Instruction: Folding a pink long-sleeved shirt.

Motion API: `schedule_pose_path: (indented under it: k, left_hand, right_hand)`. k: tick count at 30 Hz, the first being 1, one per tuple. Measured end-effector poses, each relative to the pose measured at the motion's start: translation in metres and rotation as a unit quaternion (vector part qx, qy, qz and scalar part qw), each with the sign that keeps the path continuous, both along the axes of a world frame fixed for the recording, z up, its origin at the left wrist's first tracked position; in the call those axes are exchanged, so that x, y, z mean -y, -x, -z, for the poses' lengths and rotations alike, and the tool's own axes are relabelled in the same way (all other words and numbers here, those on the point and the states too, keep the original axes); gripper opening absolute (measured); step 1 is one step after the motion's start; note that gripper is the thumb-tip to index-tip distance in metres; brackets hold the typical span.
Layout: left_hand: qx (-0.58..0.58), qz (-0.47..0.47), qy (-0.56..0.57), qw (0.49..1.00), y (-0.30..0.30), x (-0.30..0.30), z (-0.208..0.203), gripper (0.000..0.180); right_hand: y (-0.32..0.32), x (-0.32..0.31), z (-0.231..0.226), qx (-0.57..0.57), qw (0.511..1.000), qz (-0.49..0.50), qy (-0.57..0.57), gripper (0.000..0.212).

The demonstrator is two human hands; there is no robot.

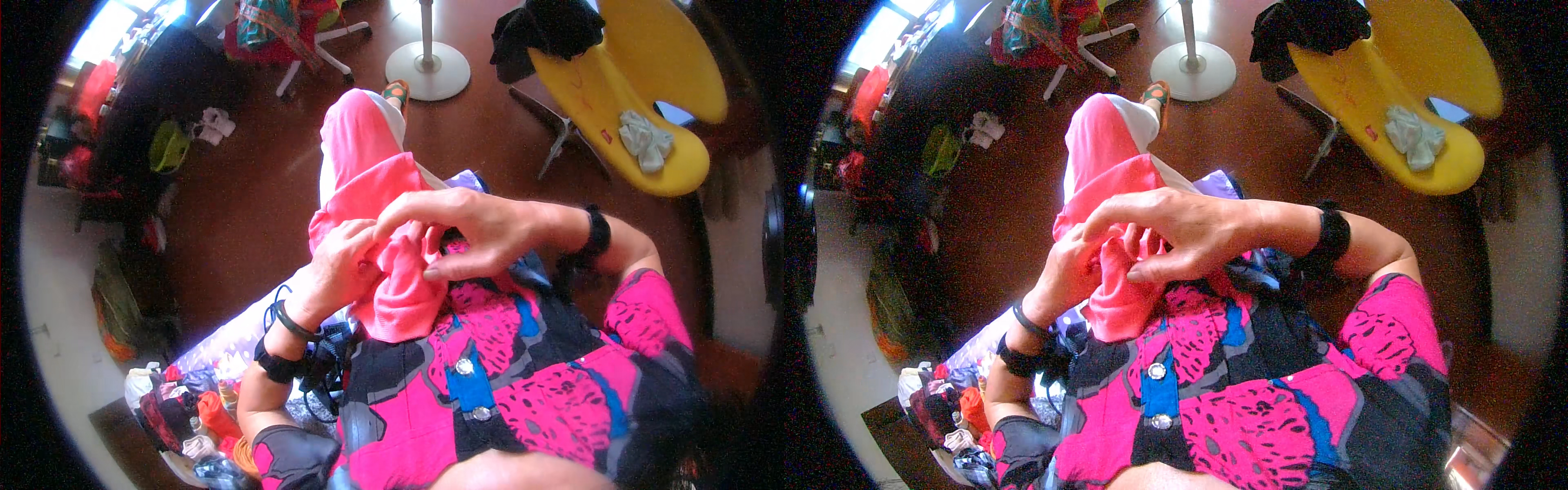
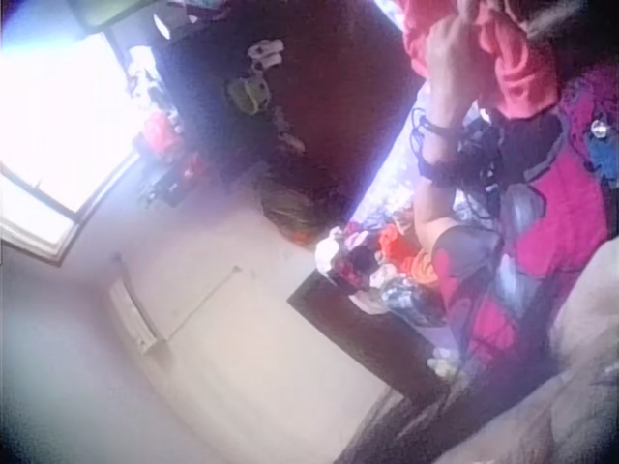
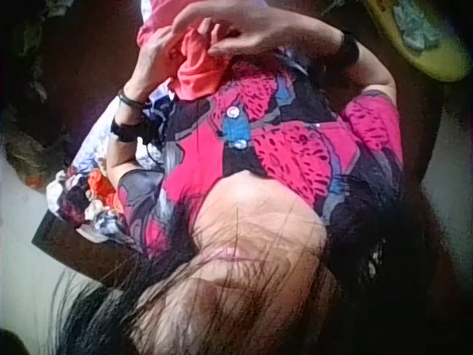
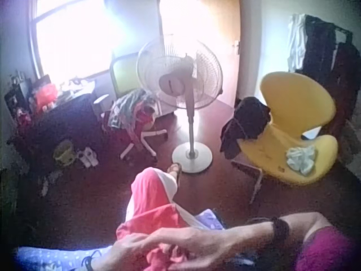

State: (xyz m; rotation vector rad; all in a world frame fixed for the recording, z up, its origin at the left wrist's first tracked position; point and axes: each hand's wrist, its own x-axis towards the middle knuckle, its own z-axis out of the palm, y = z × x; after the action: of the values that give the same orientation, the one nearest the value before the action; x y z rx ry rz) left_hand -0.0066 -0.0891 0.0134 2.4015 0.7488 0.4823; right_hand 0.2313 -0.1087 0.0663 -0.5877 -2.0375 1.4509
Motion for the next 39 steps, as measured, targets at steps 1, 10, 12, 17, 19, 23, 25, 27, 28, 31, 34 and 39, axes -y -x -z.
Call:
schedule_pose_path:
  k: [1,10,12,17,19,23,25,27,28,31,34,39]
  left_hand:
    - [0.010,-0.008,-0.003,1.000,-0.001,0.000,-0.002,0.036]
    - [-0.009,0.008,-0.007,1.000,-0.004,-0.002,-0.003,0.027]
    - [-0.013,0.012,-0.004,1.000,-0.005,-0.001,-0.005,0.026]
    - [-0.009,0.017,0.003,1.000,-0.003,-0.002,-0.002,0.026]
    - [-0.006,0.015,-0.002,1.000,0.002,-0.001,0.005,0.027]
    - [0.028,0.014,0.187,0.982,0.010,-0.006,0.003,0.032]
    - [0.047,-0.002,0.178,0.983,0.016,-0.007,0.015,0.034]
    - [0.034,0.089,-0.057,0.994,0.017,-0.010,0.013,0.036]
    - [0.035,0.049,0.020,0.998,0.013,-0.009,0.013,0.036]
    - [0.032,-0.032,0.133,0.990,0.010,-0.004,0.007,0.026]
    - [0.014,-0.046,0.099,0.994,0.012,0.002,0.012,0.021]
    - [0.018,-0.011,0.060,0.998,0.004,-0.003,0.011,0.015]
  right_hand:
    - [-0.002,0.002,-0.002,0.004,0.997,0.034,-0.074,0.052]
    - [0.020,0.017,-0.009,0.055,0.941,-0.023,-0.332,0.036]
    - [0.028,0.014,0.001,0.148,0.951,-0.030,-0.271,0.032]
    - [0.027,0.012,0.014,0.215,0.938,-0.037,-0.270,0.016]
    - [0.018,0.005,-0.001,-0.027,0.982,-0.033,-0.183,0.009]
    - [-0.013,-0.017,-0.032,-0.142,0.988,0.059,0.015,0.008]
    - [-0.010,-0.023,-0.045,-0.263,0.954,0.047,0.133,0.011]
    - [-0.008,-0.033,-0.056,-0.173,0.979,0.097,0.046,0.012]
    - [-0.007,-0.043,-0.050,-0.116,0.984,0.131,-0.026,0.014]
    - [0.011,-0.057,-0.026,-0.009,0.991,0.088,-0.105,0.032]
    - [0.022,-0.039,-0.006,0.076,0.977,-0.099,-0.171,0.064]
    - [0.016,-0.026,0.048,0.233,0.943,-0.106,-0.214,0.025]
